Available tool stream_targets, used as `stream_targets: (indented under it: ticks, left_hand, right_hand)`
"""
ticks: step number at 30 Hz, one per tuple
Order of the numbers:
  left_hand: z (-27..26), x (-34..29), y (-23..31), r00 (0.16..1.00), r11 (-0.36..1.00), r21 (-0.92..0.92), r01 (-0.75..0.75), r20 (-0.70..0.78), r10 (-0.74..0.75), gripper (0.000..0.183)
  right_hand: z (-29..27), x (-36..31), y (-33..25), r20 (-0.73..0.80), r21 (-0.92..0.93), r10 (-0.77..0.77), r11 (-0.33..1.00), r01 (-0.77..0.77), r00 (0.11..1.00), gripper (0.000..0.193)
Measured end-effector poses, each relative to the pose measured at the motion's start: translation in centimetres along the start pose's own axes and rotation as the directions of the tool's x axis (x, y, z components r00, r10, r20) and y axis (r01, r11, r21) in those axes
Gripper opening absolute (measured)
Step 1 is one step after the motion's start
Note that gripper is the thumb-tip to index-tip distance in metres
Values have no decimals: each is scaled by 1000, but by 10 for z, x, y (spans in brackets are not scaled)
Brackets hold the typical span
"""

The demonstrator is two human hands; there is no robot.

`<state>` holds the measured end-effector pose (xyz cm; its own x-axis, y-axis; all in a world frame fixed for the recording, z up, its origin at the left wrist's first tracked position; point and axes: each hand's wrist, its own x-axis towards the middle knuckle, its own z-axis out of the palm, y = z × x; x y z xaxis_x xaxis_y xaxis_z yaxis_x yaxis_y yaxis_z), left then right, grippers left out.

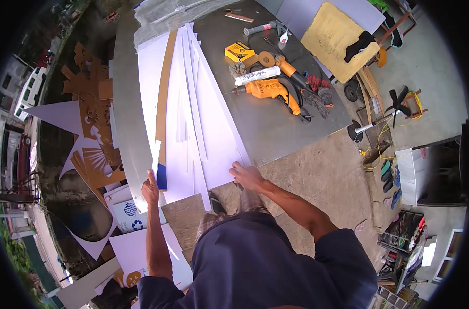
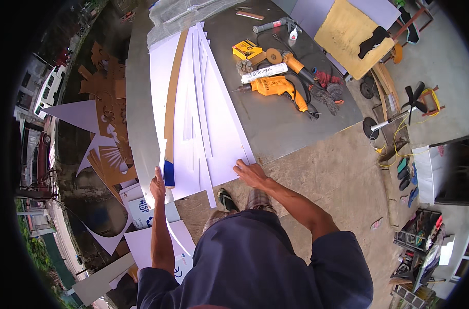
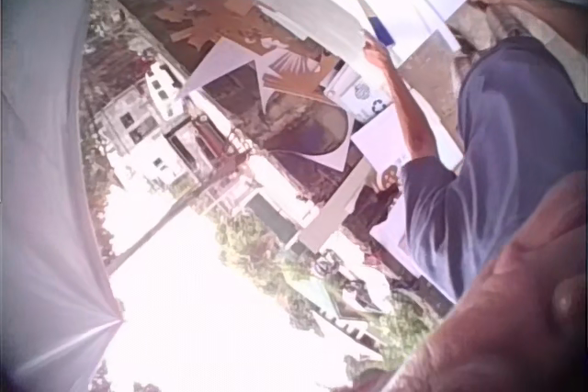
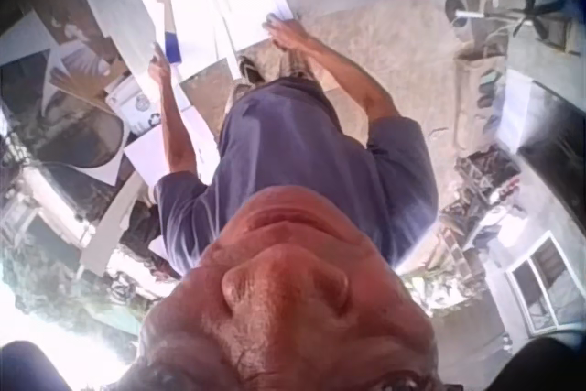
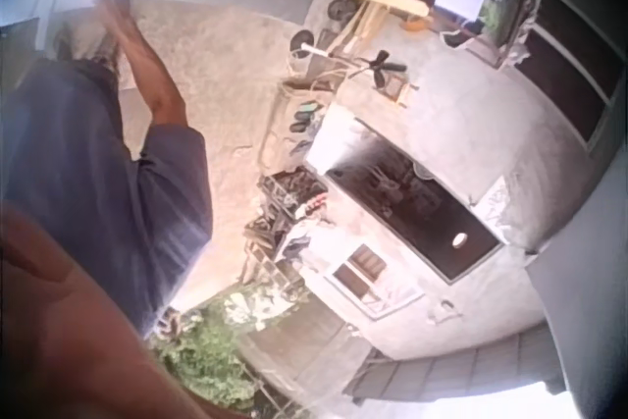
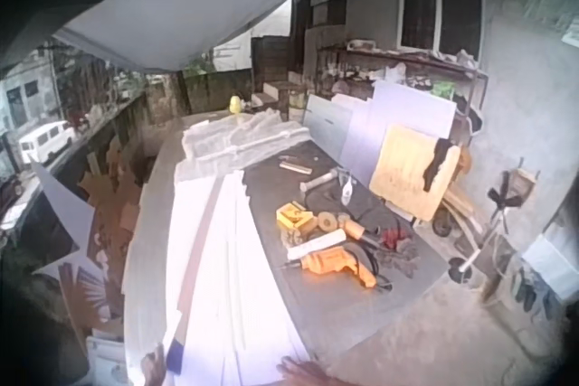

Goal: Measure, cut, and fit white plastic or metal strips onto a larger metal frame structure.

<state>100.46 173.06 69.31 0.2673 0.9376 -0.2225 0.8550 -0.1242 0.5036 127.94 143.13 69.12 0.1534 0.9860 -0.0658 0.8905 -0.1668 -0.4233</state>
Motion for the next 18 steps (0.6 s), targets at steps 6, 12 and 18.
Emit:
stream_targets:
  ticks: [6,12,18]
  left_hand:
    - [17,9,4,992,982,-168,86,108,-68,100]
    - [42,-2,41,985,974,-208,90,166,-55,100]
    - [52,-20,84,969,986,-126,106,236,-74,97]
  right_hand:
    - [-7,-9,13,-106,-121,48,991,-61,993,30]
    - [-43,-16,70,-221,-149,268,941,-304,938,17]
    - [-65,-12,131,-411,74,521,837,-542,748,21]
